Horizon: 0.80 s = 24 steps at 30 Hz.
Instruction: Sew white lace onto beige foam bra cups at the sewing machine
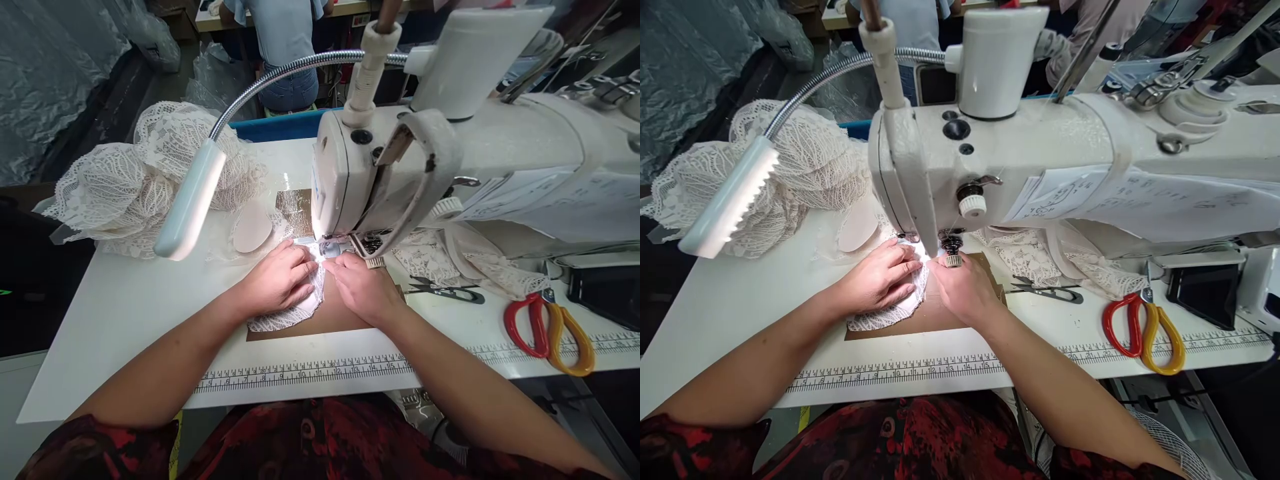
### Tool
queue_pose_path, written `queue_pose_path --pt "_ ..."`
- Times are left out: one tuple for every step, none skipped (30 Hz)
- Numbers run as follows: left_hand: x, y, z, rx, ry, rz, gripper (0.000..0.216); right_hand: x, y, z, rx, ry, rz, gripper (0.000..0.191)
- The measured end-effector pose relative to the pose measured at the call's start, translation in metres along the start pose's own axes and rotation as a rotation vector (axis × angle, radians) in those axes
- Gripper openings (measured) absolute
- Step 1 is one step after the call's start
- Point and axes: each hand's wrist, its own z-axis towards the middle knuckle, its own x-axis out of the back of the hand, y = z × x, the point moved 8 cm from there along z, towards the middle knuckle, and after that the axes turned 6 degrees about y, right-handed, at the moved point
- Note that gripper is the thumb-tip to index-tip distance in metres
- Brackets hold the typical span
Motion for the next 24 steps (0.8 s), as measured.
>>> queue_pose_path --pt "0.0003 -0.0015 0.0005 0.007 0.001 0.004 0.034 0.0000 -0.0002 0.0005 -0.005 0.003 -0.017 0.035" --pt "0.0005 -0.0027 0.0010 0.013 0.002 0.008 0.034 0.0001 -0.0005 0.0008 -0.008 0.005 -0.031 0.034" --pt "0.0008 -0.0035 0.0014 0.019 0.004 0.013 0.033 0.0003 -0.0008 0.0010 -0.009 0.006 -0.041 0.034" --pt "0.0011 -0.0039 0.0016 0.023 0.008 0.018 0.033 0.0004 -0.0012 0.0011 -0.008 0.005 -0.046 0.034" --pt "0.0013 -0.0039 0.0018 0.023 0.013 0.025 0.033 0.0004 -0.0020 0.0011 -0.001 0.001 -0.049 0.034" --pt "0.0012 -0.0034 0.0018 0.018 0.016 0.032 0.033 0.0005 -0.0029 0.0009 0.008 -0.002 -0.050 0.033" --pt "0.0007 -0.0026 0.0018 0.009 0.018 0.040 0.033 0.0006 -0.0036 0.0007 0.017 -0.004 -0.053 0.034" --pt "0.0000 -0.0015 0.0018 -0.003 0.019 0.047 0.033 0.0007 -0.0043 0.0005 0.027 -0.005 -0.055 0.034" --pt "-0.0008 -0.0004 0.0018 -0.018 0.019 0.053 0.033 0.0009 -0.0050 0.0003 0.035 -0.004 -0.056 0.034" --pt "-0.0017 0.0005 0.0018 -0.033 0.019 0.056 0.032 0.0011 -0.0054 0.0002 0.042 -0.002 -0.057 0.034" --pt "-0.0025 0.0010 0.0019 -0.045 0.019 0.057 0.032 0.0011 -0.0056 0.0000 0.044 -0.002 -0.057 0.033" --pt "-0.0034 0.0011 0.0020 -0.055 0.016 0.055 0.031 0.0009 -0.0056 -0.0001 0.044 -0.005 -0.057 0.033" --pt "-0.0042 0.0011 0.0022 -0.064 0.010 0.051 0.030 0.0005 -0.0055 -0.0003 0.042 -0.011 -0.056 0.033" --pt "-0.0048 0.0010 0.0023 -0.074 0.001 0.045 0.030 0.0001 -0.0053 -0.0003 0.039 -0.018 -0.056 0.033" --pt "-0.0050 0.0010 0.0023 -0.085 -0.006 0.038 0.030 -0.0004 -0.0050 -0.0004 0.034 -0.028 -0.057 0.034" --pt "-0.0048 0.0011 0.0024 -0.098 -0.012 0.032 0.029 -0.0007 -0.0047 -0.0004 0.027 -0.036 -0.058 0.034" --pt "-0.0043 0.0012 0.0023 -0.110 -0.016 0.026 0.029 -0.0009 -0.0044 -0.0004 0.021 -0.043 -0.057 0.035" --pt "-0.0034 0.0012 0.0023 -0.121 -0.017 0.023 0.028 -0.0007 -0.0042 -0.0004 0.016 -0.046 -0.054 0.035" --pt "-0.0025 0.0012 0.0022 -0.129 -0.018 0.022 0.028 -0.0002 -0.0043 -0.0003 0.014 -0.047 -0.049 0.035" --pt "-0.0020 0.0011 0.0020 -0.135 -0.022 0.025 0.028 0.0003 -0.0046 -0.0003 0.015 -0.046 -0.043 0.035" --pt "-0.0016 0.0010 0.0019 -0.139 -0.026 0.029 0.028 0.0006 -0.0050 -0.0002 0.017 -0.046 -0.036 0.035" --pt "-0.0011 0.0009 0.0018 -0.143 -0.028 0.034 0.028 0.0008 -0.0054 -0.0002 0.020 -0.048 -0.029 0.035" --pt "-0.0007 0.0007 0.0018 -0.144 -0.029 0.037 0.028 0.0006 -0.0057 -0.0003 0.024 -0.052 -0.023 0.036" --pt "-0.0004 0.0005 0.0018 -0.144 -0.030 0.038 0.028 0.0002 -0.0058 -0.0004 0.026 -0.057 -0.020 0.036"
